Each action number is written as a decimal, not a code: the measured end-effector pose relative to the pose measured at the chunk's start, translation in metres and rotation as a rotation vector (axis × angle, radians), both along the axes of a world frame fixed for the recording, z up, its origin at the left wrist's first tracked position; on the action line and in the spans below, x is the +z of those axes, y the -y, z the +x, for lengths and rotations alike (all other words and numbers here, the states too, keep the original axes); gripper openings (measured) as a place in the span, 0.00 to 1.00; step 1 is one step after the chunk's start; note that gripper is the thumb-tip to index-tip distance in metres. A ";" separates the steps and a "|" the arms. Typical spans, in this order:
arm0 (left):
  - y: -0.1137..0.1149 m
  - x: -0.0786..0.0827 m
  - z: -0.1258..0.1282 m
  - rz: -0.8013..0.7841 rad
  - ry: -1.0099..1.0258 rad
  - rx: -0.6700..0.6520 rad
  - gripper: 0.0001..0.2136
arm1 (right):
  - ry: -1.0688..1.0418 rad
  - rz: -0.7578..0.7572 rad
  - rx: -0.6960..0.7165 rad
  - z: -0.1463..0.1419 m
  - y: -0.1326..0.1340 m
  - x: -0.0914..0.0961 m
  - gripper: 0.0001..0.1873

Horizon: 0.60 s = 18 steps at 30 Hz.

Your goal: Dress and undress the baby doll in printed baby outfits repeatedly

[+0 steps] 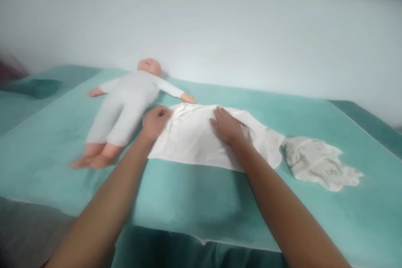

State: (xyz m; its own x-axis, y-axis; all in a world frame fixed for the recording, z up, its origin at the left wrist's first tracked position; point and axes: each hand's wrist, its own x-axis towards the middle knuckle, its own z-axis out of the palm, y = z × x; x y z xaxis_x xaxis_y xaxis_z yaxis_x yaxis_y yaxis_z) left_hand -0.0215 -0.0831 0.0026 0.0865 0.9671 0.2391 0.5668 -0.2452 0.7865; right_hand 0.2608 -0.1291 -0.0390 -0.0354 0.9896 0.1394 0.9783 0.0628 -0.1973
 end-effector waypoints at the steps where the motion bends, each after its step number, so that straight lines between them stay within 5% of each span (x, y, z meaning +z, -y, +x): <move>1: 0.000 0.001 0.000 -0.004 -0.004 0.001 0.08 | 0.007 -0.004 -0.021 -0.002 0.002 0.000 0.35; 8: 0.001 -0.002 -0.001 0.006 -0.013 0.007 0.06 | 0.039 0.011 -0.153 -0.007 0.013 0.004 0.34; 12: -0.003 -0.010 -0.001 0.110 -0.104 0.012 0.05 | 0.077 -0.006 0.120 -0.024 0.029 0.008 0.34; 18: 0.011 -0.015 -0.007 0.403 -0.302 -0.065 0.17 | -0.098 -0.161 0.477 -0.060 0.070 0.029 0.34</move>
State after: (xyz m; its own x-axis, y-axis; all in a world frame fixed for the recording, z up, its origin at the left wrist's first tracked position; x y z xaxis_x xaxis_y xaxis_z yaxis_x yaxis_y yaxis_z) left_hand -0.0285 -0.0937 -0.0123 0.2665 0.7934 0.5473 0.7277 -0.5380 0.4255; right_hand 0.2003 -0.1990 -0.0099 -0.4823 0.8759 0.0114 0.8248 0.4585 -0.3310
